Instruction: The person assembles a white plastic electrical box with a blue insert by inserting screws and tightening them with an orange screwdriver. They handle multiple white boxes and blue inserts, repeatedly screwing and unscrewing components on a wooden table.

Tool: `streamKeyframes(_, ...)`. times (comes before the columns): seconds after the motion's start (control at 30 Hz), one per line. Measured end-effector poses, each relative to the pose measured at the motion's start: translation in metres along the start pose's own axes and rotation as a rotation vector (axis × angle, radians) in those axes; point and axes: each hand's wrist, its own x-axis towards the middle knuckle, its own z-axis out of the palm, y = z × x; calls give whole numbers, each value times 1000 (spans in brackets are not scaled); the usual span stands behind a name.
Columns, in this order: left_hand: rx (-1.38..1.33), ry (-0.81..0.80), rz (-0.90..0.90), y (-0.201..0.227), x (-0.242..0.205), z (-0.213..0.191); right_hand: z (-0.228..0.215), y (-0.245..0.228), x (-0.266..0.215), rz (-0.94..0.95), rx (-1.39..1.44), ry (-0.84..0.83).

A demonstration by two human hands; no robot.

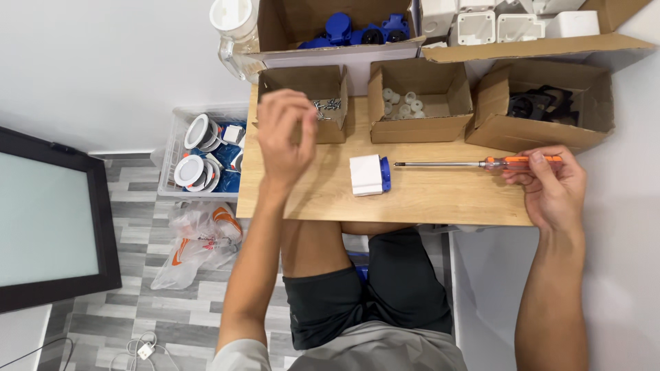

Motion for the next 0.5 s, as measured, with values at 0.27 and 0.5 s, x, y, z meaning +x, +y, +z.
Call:
streamKeyframes(0.27,81,-67,-108,-24,10,-13,2,-2,-1,6,1,-5)
streamKeyframes(0.5,-194,-273,5,14,-25,5,-2,4,-2,31,-22,49)
